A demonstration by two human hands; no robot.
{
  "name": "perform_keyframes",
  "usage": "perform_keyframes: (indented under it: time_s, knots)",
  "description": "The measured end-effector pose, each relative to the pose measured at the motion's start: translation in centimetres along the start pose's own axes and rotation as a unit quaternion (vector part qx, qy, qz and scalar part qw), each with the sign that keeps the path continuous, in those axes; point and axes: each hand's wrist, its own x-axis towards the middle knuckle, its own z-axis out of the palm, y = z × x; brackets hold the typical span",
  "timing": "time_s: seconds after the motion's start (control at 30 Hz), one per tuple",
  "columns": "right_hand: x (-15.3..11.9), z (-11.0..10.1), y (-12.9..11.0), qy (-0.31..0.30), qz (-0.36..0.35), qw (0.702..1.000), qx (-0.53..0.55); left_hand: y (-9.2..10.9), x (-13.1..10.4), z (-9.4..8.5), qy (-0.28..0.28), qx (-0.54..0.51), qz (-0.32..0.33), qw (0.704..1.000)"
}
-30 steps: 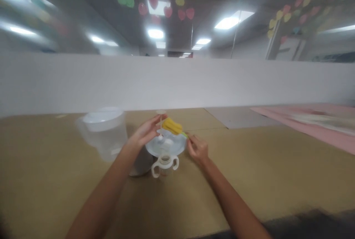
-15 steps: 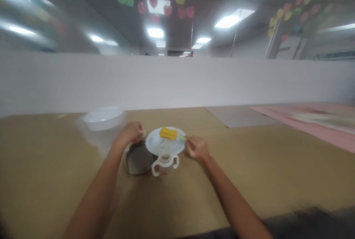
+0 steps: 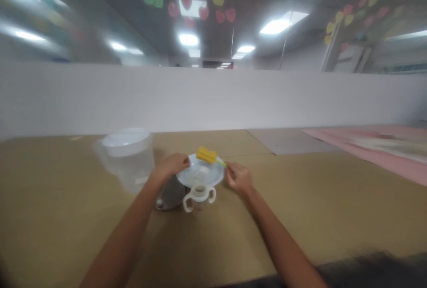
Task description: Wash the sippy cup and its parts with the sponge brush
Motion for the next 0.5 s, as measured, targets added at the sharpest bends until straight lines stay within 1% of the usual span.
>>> perform_keyframes:
  time_s: [0.07, 0.17, 0.27, 0.37, 0.5]
  knots:
    - [-0.1, 0.1, 0.1, -0.005, 0.0, 1.0, -0.002, 1.4, 0.2, 0.8, -0.013, -0.009, 0.049, 0.999]
    - [-0.2, 0.2, 0.3, -0.012, -0.001, 1.0, -0.006, 2.4, 0.4, 2.0, -0.035, -0.008, 0.074, 0.997]
    - [-0.2, 0.3, 0.4, -0.014, 0.0, 1.0, -0.01, 2.1, 0.5, 2.3, -0.063, -0.011, 0.093, 0.994]
    - [-0.2, 0.3, 0.4, -0.014, 0.003, 1.0, -0.015, 1.4, 0.4, 2.0, -0.084, -0.021, 0.113, 0.99]
    - [-0.2, 0.3, 0.4, -0.016, 0.004, 1.0, -0.024, 1.0, 0.3, 1.6, -0.087, -0.037, 0.118, 0.989]
